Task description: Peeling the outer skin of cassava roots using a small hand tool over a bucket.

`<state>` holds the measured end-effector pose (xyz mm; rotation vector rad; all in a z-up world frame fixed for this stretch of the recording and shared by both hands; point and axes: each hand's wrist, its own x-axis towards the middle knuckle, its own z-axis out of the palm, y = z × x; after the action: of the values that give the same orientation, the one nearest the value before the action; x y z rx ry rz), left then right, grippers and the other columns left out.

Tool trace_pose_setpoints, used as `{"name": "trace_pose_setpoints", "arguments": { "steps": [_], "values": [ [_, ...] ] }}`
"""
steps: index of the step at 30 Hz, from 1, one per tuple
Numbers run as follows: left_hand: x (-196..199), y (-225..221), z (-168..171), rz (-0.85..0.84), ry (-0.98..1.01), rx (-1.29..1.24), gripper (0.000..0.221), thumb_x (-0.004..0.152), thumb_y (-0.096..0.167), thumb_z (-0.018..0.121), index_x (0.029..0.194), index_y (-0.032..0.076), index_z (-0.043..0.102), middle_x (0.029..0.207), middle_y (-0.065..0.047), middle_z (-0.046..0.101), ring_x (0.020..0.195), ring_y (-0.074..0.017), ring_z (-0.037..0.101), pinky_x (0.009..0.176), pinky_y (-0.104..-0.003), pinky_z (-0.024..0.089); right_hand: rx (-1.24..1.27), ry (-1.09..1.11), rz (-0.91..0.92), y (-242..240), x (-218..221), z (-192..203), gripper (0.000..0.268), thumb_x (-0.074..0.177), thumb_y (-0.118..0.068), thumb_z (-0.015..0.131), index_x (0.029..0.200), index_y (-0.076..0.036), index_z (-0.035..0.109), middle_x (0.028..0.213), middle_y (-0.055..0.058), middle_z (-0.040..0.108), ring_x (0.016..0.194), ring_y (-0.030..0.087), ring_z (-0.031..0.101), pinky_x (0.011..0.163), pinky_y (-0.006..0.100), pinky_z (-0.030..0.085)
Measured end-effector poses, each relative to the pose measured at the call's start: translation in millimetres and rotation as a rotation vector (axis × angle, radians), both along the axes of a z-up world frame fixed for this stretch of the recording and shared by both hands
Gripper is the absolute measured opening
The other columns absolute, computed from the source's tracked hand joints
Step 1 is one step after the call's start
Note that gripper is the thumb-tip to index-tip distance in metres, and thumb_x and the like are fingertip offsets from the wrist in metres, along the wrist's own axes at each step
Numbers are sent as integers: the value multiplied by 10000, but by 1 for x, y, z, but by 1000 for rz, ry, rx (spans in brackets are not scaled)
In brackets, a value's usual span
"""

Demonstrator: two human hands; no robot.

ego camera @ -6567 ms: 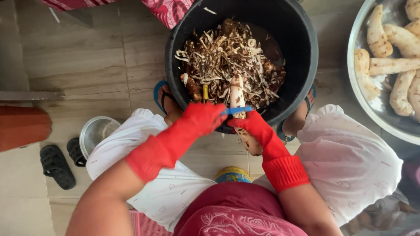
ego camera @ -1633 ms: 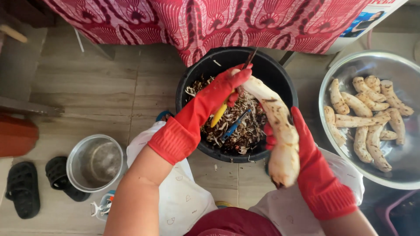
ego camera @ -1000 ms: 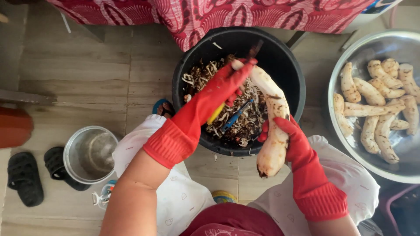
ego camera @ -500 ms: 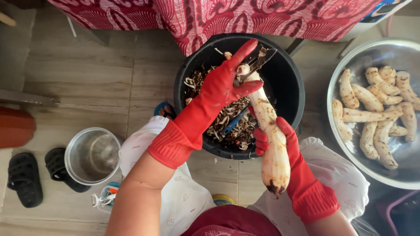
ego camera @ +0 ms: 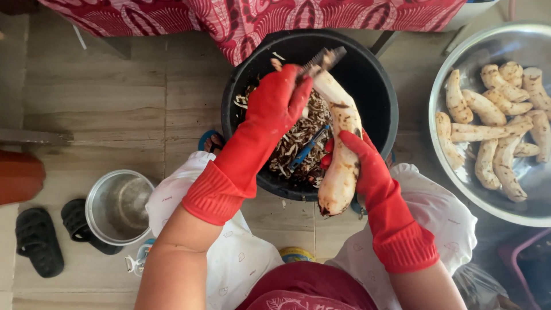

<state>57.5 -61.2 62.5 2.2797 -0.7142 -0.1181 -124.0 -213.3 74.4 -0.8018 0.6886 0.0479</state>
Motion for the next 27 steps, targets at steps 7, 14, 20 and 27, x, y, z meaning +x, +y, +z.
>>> {"name": "trace_pose_setpoints", "arguments": {
  "steps": [7, 14, 20, 27],
  "values": [
    [-29, -7, 5, -171, -111, -9, 291, 974, 505, 591, 952, 216, 623, 784, -74, 697, 795, -361, 723, 666, -480, 620, -67, -77, 40, -2, 0, 1, 710, 884, -220, 710, 1508, -147, 377, 822, 277, 652, 660, 470, 704, 702, 601, 607],
    [-34, -14, -19, -216, -106, -128, 269, 978, 406, 625, 1004, 140, 644, 777, -175, 682, 806, -440, 692, 614, -548, 588, -147, -84, 101, -8, -2, 23, 751, 821, -127, 705, 1507, -120, 400, 765, 288, 625, 635, 481, 695, 686, 607, 606],
    [-33, 3, -15, -334, 99, -52, 395, 1003, 413, 558, 1273, 130, 620, 978, -188, 728, 982, -435, 693, 853, -558, 578, -187, -28, 121, -11, -1, 23, 812, 789, -94, 721, 1531, -114, 393, 760, 311, 620, 633, 487, 694, 677, 591, 606],
    [-45, 6, 42, -414, -115, 174, 33, 1039, 284, 531, 1009, 280, 518, 666, 6, 575, 674, -279, 712, 703, -441, 590, -148, -26, 73, 0, 6, 48, 824, 816, -126, 713, 1557, -151, 355, 771, 276, 624, 619, 454, 685, 650, 547, 601]
  ]
}}
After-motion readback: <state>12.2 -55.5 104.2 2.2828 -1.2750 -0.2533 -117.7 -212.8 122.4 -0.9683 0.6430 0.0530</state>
